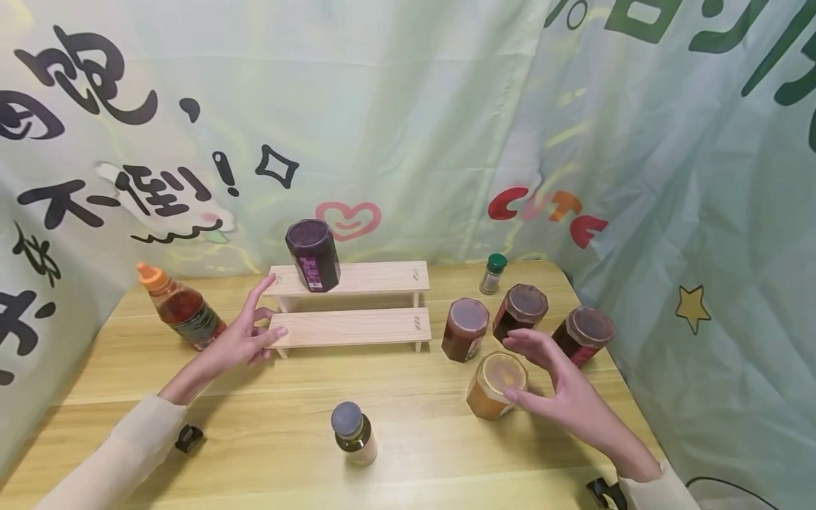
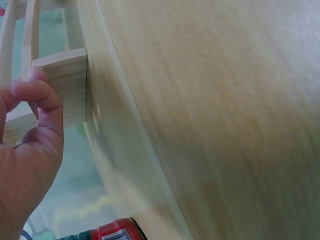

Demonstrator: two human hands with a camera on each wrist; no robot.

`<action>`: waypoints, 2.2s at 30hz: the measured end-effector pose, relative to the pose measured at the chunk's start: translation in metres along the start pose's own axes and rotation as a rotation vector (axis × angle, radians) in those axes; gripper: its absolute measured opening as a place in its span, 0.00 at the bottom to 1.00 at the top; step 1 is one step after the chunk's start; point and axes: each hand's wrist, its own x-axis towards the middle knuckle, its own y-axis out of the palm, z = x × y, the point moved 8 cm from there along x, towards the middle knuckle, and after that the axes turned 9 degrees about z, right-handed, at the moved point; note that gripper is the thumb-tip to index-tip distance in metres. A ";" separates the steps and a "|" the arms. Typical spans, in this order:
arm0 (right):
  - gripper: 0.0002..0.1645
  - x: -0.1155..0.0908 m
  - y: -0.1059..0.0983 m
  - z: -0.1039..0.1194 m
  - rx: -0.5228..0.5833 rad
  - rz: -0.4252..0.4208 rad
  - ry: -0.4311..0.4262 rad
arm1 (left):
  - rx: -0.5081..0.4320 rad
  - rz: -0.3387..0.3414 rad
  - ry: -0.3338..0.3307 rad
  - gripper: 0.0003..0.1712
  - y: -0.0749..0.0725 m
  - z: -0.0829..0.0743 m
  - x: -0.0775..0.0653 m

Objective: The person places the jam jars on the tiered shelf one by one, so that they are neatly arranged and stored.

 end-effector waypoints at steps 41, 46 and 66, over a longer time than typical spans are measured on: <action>0.63 -0.016 0.031 -0.032 -0.205 -0.140 0.113 | 0.020 0.002 0.007 0.63 -0.001 0.002 0.001; 0.62 -0.018 0.028 -0.030 -0.246 -0.189 0.134 | 0.017 0.006 0.016 0.63 -0.001 0.003 0.004; 0.65 0.002 0.010 0.019 -0.132 -0.296 -0.001 | 0.004 -0.018 0.026 0.61 0.002 0.005 0.002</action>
